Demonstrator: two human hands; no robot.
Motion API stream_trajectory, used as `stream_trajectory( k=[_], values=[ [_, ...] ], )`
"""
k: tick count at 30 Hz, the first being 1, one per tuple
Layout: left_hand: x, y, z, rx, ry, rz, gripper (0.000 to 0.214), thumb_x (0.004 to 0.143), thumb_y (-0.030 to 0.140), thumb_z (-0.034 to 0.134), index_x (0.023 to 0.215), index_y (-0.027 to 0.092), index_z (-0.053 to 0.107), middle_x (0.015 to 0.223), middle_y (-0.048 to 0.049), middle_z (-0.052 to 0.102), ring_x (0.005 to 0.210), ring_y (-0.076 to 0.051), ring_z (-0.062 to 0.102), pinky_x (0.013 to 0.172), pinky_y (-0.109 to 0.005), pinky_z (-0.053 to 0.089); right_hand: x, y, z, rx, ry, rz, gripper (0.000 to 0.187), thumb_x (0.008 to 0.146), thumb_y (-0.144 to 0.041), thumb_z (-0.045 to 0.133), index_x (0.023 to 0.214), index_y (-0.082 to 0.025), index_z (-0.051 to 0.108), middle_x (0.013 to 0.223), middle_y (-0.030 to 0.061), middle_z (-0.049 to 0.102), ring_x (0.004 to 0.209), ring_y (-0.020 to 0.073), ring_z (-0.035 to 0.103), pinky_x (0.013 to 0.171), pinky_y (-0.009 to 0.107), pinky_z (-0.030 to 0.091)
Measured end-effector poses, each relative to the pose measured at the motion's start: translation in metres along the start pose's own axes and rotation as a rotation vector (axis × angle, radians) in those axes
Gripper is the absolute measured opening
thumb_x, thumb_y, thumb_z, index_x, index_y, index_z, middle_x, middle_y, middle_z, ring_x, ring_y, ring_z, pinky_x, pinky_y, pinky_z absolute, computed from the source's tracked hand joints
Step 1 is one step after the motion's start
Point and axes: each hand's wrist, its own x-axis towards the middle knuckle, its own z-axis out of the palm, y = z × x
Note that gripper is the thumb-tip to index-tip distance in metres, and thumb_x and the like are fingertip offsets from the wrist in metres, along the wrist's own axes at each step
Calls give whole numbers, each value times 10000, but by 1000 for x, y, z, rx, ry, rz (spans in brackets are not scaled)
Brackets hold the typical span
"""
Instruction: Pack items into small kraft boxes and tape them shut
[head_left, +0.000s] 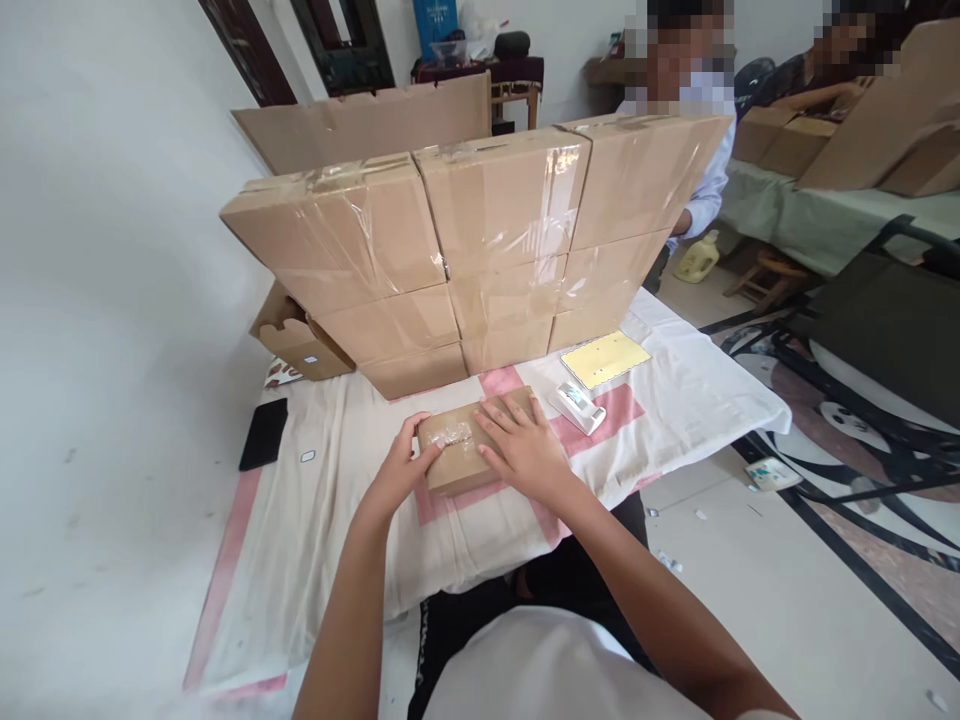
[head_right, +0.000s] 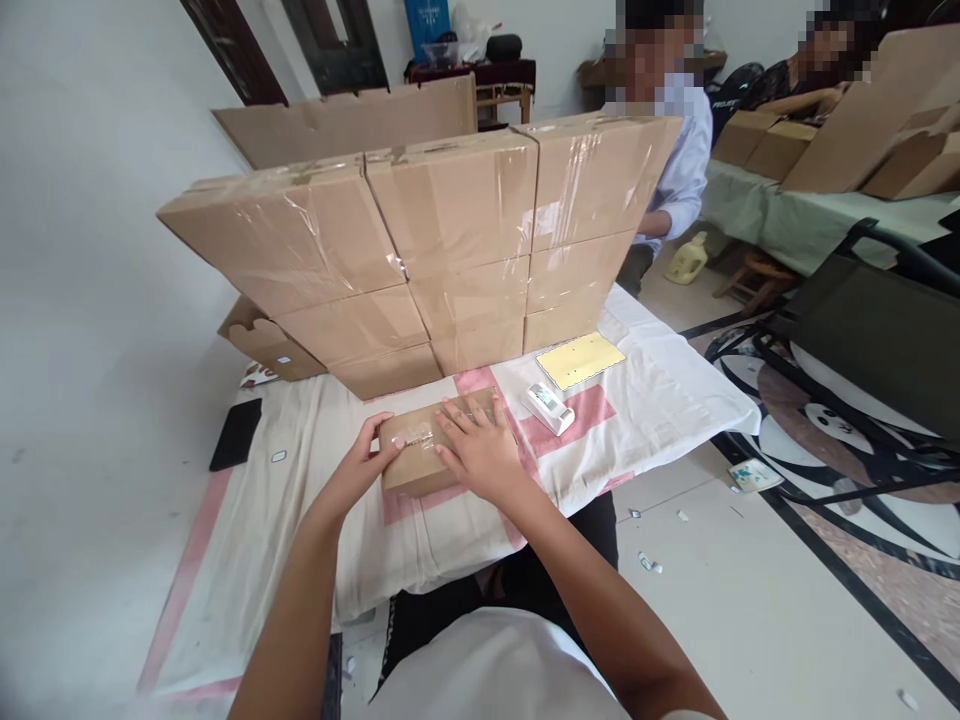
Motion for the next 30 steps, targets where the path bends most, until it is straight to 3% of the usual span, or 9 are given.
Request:
stream_trajectory(
  k=[4,9,11,16,20,27,30],
  values=[
    [-12,3,-9,-155,-212,-69,998,798,484,769,1585,329,175,1636,-137,323,1398,-282,505,1110,-413,482,-1,1,3,-1,18,-10,534,1080,-476,355,1542,-245,490,1614,24,451,1504,342,371,1253,642,164],
    [-17,6,-8,-309,-286,-115,1127,780,451,800,1612,365,44,1672,-122,282,1413,-283,499,1150,-423,452,1,4,8,-9,40,-15,515,1075,-454,378,1530,-248,506,1601,30,466,1495,343,391,1245,656,166],
    [-15,2,-2,-323,-221,-91,1041,799,463,775,1604,368,121,1669,-106,294,1397,-278,517,1144,-422,457,2,4,9,-9,41,-20,515,1075,-455,377,1523,-244,515,1602,32,464,1487,347,402,1240,659,171],
    [-7,-14,20,-252,110,0,662,880,492,666,1469,308,427,1507,-90,516,1370,-279,531,1091,-414,487,4,4,10,-25,57,-30,517,1075,-453,367,1525,-246,515,1582,47,494,1480,349,409,1234,661,180],
    [-1,-17,26,-236,203,32,540,892,454,643,1387,281,517,1450,-79,572,1303,-250,577,1117,-401,463,4,4,11,-41,65,-28,517,1077,-451,358,1521,-239,519,1588,42,487,1486,342,403,1236,645,186],
    [-1,-15,25,-121,298,33,480,918,481,593,1351,276,562,1336,-77,664,1135,-226,679,992,-370,545,3,5,13,-45,80,-32,516,1076,-451,357,1519,-244,520,1584,44,495,1483,341,405,1230,638,197],
    [3,-34,2,-13,428,-25,475,968,493,489,1375,249,524,1167,-82,720,990,-214,720,930,-371,560,2,6,13,-43,98,-28,513,1075,-446,364,1518,-239,521,1574,48,508,1473,334,417,1231,631,202]
  ],
)
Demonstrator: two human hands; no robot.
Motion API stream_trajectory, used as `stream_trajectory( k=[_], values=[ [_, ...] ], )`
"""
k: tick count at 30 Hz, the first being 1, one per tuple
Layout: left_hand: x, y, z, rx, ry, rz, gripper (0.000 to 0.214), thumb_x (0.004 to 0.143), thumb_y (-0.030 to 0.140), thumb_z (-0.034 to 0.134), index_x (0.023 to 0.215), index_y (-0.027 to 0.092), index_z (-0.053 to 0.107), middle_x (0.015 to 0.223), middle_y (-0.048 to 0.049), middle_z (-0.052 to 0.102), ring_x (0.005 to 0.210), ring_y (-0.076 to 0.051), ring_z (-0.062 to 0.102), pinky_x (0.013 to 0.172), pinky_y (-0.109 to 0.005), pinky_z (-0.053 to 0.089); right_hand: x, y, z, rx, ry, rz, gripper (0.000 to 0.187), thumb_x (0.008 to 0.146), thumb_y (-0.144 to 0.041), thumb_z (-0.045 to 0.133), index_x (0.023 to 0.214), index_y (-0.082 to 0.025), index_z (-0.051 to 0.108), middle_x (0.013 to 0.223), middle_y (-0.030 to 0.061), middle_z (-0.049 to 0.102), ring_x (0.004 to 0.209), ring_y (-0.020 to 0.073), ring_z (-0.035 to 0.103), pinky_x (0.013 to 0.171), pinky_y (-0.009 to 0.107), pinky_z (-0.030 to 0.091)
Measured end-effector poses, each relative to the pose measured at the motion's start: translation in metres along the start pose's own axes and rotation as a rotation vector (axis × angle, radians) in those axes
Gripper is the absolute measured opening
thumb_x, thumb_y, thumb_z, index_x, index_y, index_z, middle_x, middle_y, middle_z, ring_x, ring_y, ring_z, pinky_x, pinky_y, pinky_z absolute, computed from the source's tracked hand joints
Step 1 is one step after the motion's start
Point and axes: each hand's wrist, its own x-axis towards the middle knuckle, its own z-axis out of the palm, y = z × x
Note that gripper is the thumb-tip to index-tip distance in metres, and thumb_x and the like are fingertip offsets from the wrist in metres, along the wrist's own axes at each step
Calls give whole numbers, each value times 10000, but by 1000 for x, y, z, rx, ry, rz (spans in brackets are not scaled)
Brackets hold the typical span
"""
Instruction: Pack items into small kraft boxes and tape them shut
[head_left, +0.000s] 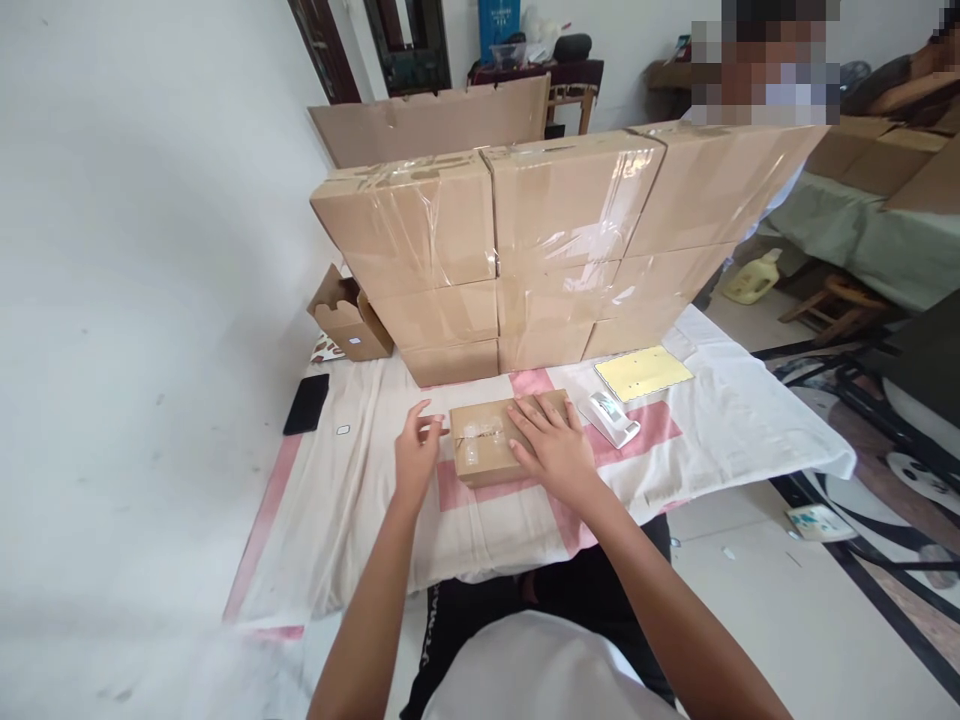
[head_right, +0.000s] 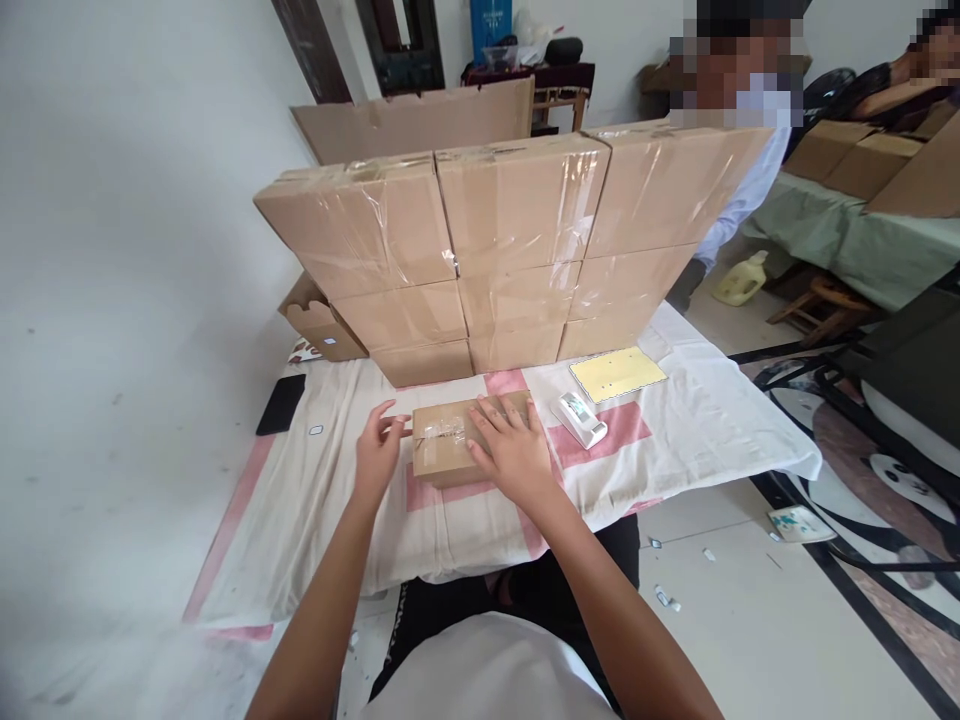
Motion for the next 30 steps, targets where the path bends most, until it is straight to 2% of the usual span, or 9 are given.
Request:
stream_trajectory(
  k=[3,6,9,11,14,16,22,27,30],
  values=[
    [28,-29,-41,173,146,-61,407,948,429,521,1274,193,580,1151,-111,708,1040,-241,698,972,-392,538,-1,0,0,10,13,5,509,1076,-441,365,1511,-235,529,1575,53,507,1468,334,423,1229,634,203],
    [62,-55,-89,344,228,-132,396,951,352,533,1304,171,555,1274,-132,658,1109,-243,667,1034,-418,505,0,-1,1,12,15,5,506,1076,-434,369,1505,-222,536,1564,57,519,1462,341,429,1226,639,200],
    [87,-74,-125,496,195,-200,385,943,360,624,1268,157,589,1313,-125,627,1146,-251,636,1038,-482,503,1,0,1,8,21,3,503,1075,-431,377,1494,-212,547,1563,61,520,1461,352,426,1222,645,195],
    [95,-85,-138,565,110,-238,359,944,389,653,1213,153,629,1257,-106,650,1118,-241,641,995,-486,534,1,0,2,12,26,0,497,1074,-426,382,1491,-215,550,1567,59,515,1465,348,423,1219,641,204],
    [97,-101,-144,627,-13,-264,319,951,388,657,1166,153,657,1209,-91,671,1080,-222,659,950,-452,568,0,1,2,20,36,0,491,1075,-415,386,1493,-214,547,1567,60,516,1462,341,428,1214,638,218],
    [93,-110,-144,657,-48,-276,312,954,381,654,1166,152,657,1200,-89,674,1073,-219,662,942,-447,574,-1,1,2,21,42,1,491,1075,-414,388,1492,-209,550,1567,67,515,1460,346,429,1213,643,215],
    [75,-115,-142,692,2,-287,329,966,423,625,1146,150,661,1120,-79,690,1037,-216,664,939,-453,563,1,1,1,13,39,-1,489,1080,-419,375,1480,-209,565,1552,73,532,1438,352,455,1206,646,223],
    [73,-111,-139,679,26,-190,417,964,387,623,1328,185,588,1324,-107,618,1143,-244,624,1002,-487,524,1,1,2,6,48,4,501,1082,-428,370,1481,-195,564,1560,74,523,1459,350,432,1220,641,213],
    [82,-109,-137,654,-13,-168,345,947,387,652,1214,167,643,1269,-97,644,1135,-239,626,1004,-484,524,1,0,1,16,32,18,499,1077,-421,384,1493,-202,551,1563,68,520,1465,352,426,1224,647,209]
  ],
)
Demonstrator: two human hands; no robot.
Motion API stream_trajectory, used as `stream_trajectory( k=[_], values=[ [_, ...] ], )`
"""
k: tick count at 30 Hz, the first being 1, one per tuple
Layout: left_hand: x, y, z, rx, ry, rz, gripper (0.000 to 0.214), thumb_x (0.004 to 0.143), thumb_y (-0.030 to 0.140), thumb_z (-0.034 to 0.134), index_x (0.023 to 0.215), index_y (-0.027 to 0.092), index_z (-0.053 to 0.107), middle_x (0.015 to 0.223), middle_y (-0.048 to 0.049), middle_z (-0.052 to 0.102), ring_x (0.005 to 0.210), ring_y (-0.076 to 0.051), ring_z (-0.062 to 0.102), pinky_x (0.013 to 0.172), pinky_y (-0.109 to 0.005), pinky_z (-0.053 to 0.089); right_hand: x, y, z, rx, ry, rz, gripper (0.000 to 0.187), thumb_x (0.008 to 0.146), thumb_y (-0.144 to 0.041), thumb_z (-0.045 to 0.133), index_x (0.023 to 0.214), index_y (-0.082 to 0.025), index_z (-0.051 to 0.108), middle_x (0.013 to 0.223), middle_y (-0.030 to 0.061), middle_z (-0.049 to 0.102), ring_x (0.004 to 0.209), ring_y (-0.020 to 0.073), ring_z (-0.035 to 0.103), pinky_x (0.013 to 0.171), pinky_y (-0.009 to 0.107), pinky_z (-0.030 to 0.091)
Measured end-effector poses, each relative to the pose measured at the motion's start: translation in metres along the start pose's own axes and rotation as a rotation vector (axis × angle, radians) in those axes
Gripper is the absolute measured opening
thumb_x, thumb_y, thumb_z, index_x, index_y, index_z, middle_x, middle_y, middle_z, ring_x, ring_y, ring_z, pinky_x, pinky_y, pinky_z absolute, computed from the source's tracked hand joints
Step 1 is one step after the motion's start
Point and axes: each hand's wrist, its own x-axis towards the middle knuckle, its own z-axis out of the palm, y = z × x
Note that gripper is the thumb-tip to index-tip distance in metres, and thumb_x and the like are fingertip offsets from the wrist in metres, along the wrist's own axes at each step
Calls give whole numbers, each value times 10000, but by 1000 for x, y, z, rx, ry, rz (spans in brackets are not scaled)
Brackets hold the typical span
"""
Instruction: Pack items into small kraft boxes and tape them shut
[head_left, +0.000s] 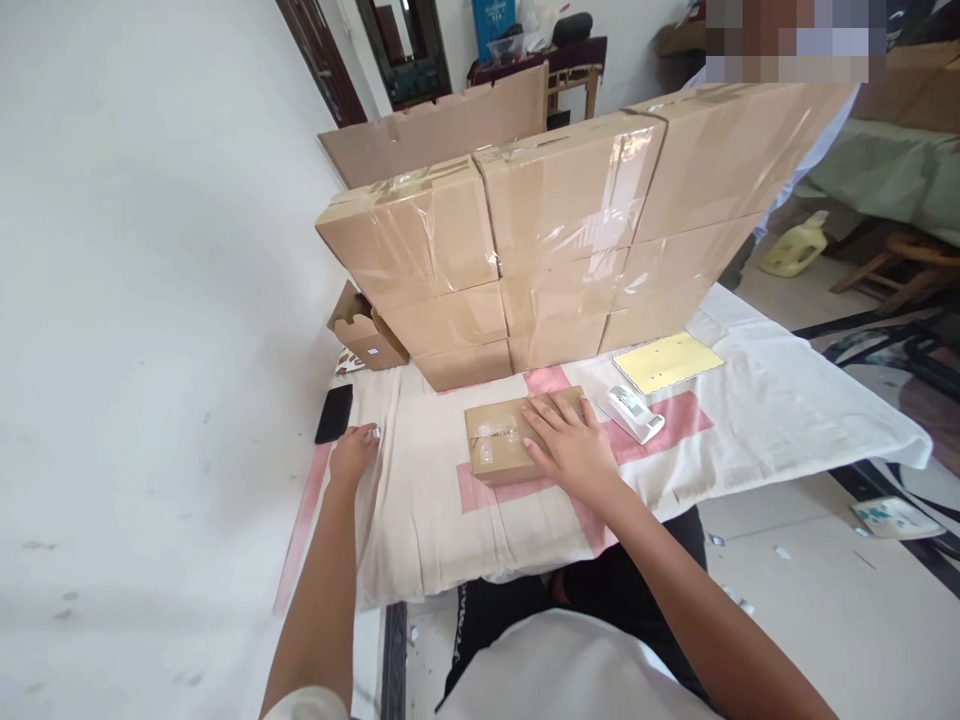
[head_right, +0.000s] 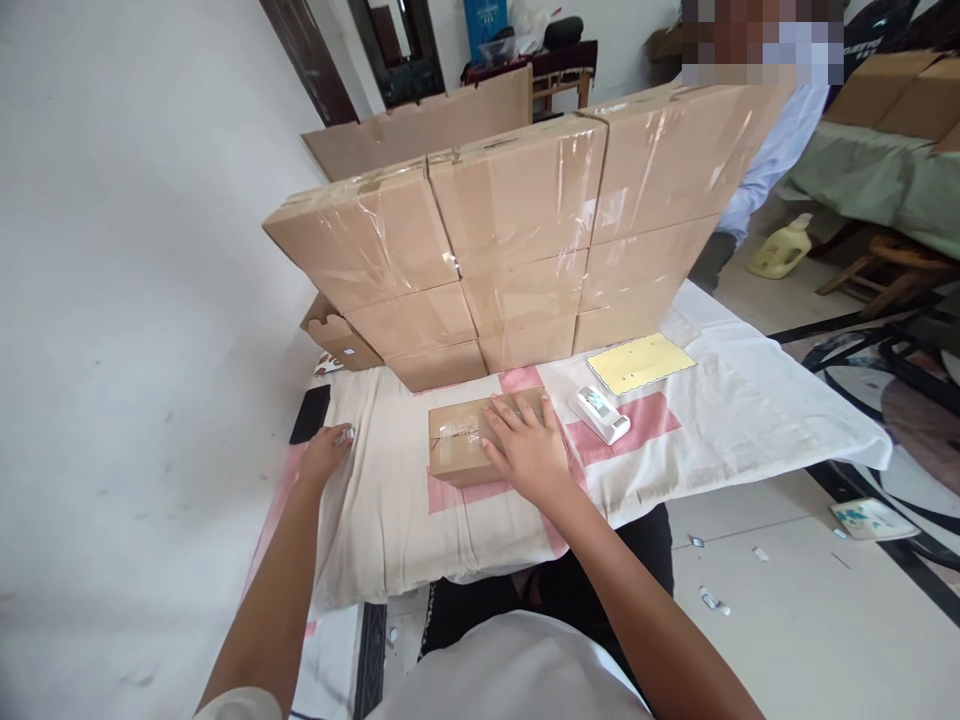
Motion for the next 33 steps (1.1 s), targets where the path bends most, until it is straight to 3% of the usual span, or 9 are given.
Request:
stream_trajectory(
  k=[4,8,15,18,21,23,26,30,33],
  values=[
    [1,9,-8,-88,27,-20,272,934,406,669,1000,142,670,1055,-61,687,988,-199,653,931,-436,545,-1,0,-4,24,-39,15,494,1070,-414,404,1495,-209,551,1569,62,513,1451,360,444,1225,651,208],
    [-30,24,-19,-296,178,-31,307,852,460,701,815,159,655,864,-42,681,884,-203,645,909,-417,524,-2,0,-6,67,-32,22,490,1068,-415,419,1495,-212,548,1569,69,513,1462,360,432,1221,667,209],
    [-156,99,-22,-700,245,65,360,826,550,662,855,191,670,850,-32,670,851,-187,632,793,-311,515,-2,5,-11,240,51,-38,377,1027,-350,548,1359,-202,650,1495,86,595,1423,372,473,1216,676,219],
    [-211,140,-17,-769,139,183,348,893,507,635,737,197,642,806,-28,625,829,-174,608,758,-285,493,-16,4,-21,472,196,-149,283,1017,-343,591,1260,-227,679,1375,68,681,1392,308,512,1240,610,233],
    [-247,172,-10,-847,-19,421,242,971,391,570,864,218,701,827,-30,616,827,-166,595,738,-272,480,-41,-8,-28,732,264,-252,420,943,-489,696,1261,-218,660,1246,91,721,1264,279,590,1125,505,425],
    [-257,186,-5,-836,-111,533,196,986,338,557,955,238,723,881,-35,638,852,-165,607,755,-269,487,-60,-21,-27,860,302,-253,429,911,-511,728,1213,-211,674,1096,88,749,1048,243,661,918,411,533],
    [-258,201,1,-780,-232,623,198,996,298,547,1011,256,739,909,-32,653,875,-164,623,789,-271,495,-83,-35,-20,958,422,-130,170,954,-326,708,1076,-208,693,865,48,742,762,175,641,702,324,515],
    [-248,217,8,-676,-317,736,226,1007,288,528,1016,268,752,922,-28,674,883,-164,647,785,-274,503,-106,-33,-18,1024,473,20,67,940,-144,660,921,-208,660,731,11,669,669,139,592,640,274,476],
    [-233,228,15,-524,-206,762,225,998,335,542,1102,263,729,1038,-55,695,993,-199,664,879,-330,514,-120,-20,-21,1017,422,93,89,949,-136,626,895,-206,624,736,7,629,673,132,587,637,256,463]
  ],
)
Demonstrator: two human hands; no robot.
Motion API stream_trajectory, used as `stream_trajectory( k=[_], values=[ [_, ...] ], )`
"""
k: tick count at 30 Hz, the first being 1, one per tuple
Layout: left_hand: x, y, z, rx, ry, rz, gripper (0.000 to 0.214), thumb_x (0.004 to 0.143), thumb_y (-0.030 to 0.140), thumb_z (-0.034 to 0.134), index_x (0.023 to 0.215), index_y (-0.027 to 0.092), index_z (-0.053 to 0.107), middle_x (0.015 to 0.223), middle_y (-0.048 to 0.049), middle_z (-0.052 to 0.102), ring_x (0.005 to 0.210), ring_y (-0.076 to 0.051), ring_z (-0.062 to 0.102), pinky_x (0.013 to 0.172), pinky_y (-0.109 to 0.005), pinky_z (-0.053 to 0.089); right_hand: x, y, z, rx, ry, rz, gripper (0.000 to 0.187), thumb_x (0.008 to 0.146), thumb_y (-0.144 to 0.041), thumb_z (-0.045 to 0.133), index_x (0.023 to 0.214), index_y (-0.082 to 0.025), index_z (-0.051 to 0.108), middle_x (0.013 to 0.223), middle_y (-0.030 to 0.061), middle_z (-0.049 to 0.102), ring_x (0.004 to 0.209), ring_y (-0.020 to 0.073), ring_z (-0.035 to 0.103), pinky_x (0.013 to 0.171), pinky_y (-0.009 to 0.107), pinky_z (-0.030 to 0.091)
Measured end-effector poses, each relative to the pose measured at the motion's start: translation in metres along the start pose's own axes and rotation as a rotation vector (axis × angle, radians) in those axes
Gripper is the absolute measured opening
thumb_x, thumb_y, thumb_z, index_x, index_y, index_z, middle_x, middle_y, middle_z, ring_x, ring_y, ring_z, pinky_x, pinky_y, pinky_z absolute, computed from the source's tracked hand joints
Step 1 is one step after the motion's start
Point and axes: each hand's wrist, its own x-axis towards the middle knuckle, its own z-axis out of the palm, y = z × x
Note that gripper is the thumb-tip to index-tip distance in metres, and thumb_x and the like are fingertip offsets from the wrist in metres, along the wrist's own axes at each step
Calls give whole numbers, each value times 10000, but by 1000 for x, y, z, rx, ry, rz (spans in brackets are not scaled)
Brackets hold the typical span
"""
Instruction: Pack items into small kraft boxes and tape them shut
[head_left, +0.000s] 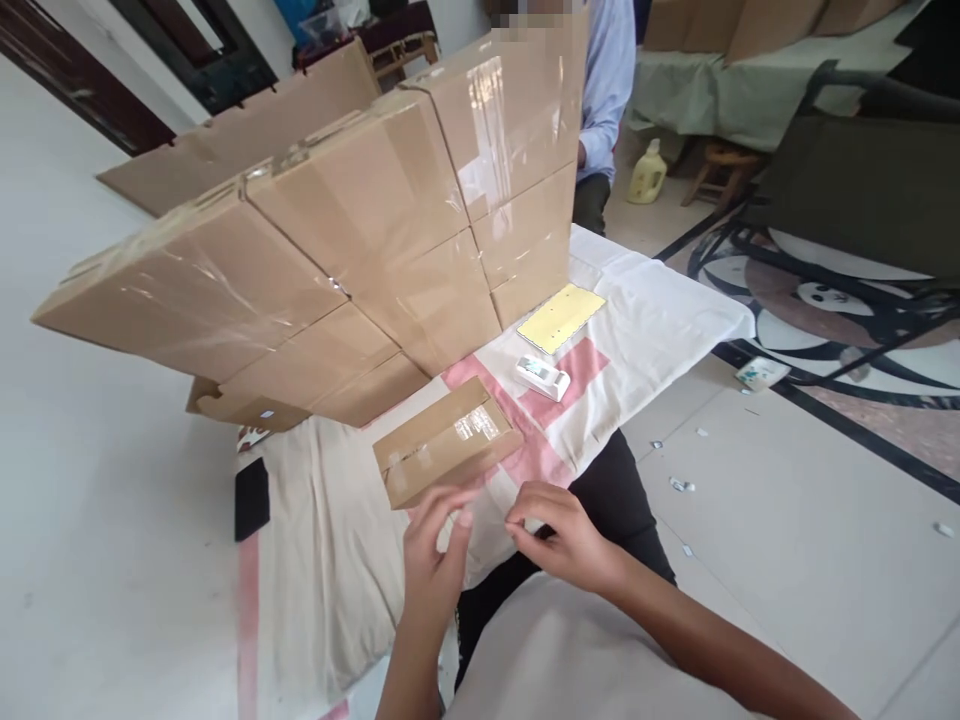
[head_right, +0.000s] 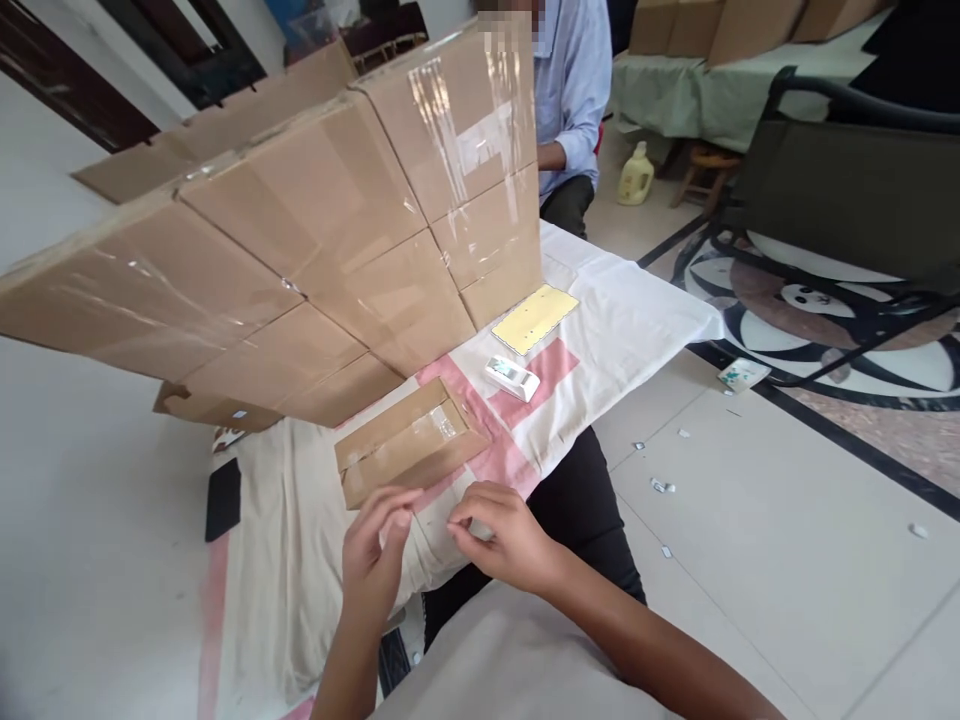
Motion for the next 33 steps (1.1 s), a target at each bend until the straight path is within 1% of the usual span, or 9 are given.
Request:
stream_trajectory(
  k=[3,5,8,11,13,16,21,25,33],
  values=[
    [25,-18,0,360,138,-44,432,960,441,586,1347,252,622,1361,-125,640,1299,-312,568,1121,-503,405,-5,10,-20,-86,-35,88,73,979,-162,592,924,-209,597,775,10,619,689,132,584,651,252,460],
    [43,-36,-5,572,113,-91,550,967,484,554,1467,256,532,1557,-131,508,1462,-369,421,1200,-590,292,-6,18,-32,-162,-57,114,76,1003,-175,557,941,-209,585,801,18,626,705,139,587,665,258,460],
    [62,-67,-19,659,22,-57,532,1011,477,450,1498,272,514,1641,-75,414,1558,-348,285,1230,-566,279,-1,30,-50,-294,-99,103,123,1037,-193,493,956,-201,587,848,45,649,739,161,602,678,275,461],
    [73,-91,-35,598,-30,74,574,1011,468,440,1551,274,445,1589,-64,493,1531,-306,363,1249,-509,284,10,42,-61,-438,-215,85,194,1060,-228,455,954,-189,613,872,63,673,773,187,618,709,304,463],
    [78,-99,-42,561,-52,116,606,1002,469,457,1574,277,406,1565,-68,523,1501,-295,417,1252,-498,283,18,52,-64,-515,-312,66,239,1071,-274,455,937,-185,631,870,67,686,791,201,627,731,322,456],
    [81,-101,-45,544,-66,117,613,996,468,470,1576,279,403,1565,-66,521,1493,-287,431,1255,-497,280,30,70,-61,-578,-395,28,286,1072,-362,479,928,-177,642,880,72,691,797,206,629,733,330,432],
    [79,-96,-41,544,-32,122,590,998,441,471,1561,272,428,1542,-60,550,1482,-283,446,1252,-484,290,48,93,-53,-552,-425,-10,255,1052,-385,536,960,-175,648,931,71,698,825,200,632,728,319,383],
    [75,-95,-40,551,-22,118,566,1002,451,463,1536,262,462,1539,-72,553,1482,-296,445,1256,-499,273,58,99,-49,-486,-444,-2,244,1056,-382,532,997,-190,672,993,66,708,870,193,643,719,300,362],
    [77,-94,-40,546,-23,121,515,1005,435,474,1491,268,510,1544,-75,547,1482,-296,446,1242,-507,288,64,105,-40,-467,-418,25,193,1055,-302,533,966,-208,676,985,43,709,878,183,639,702,297,345]
  ],
)
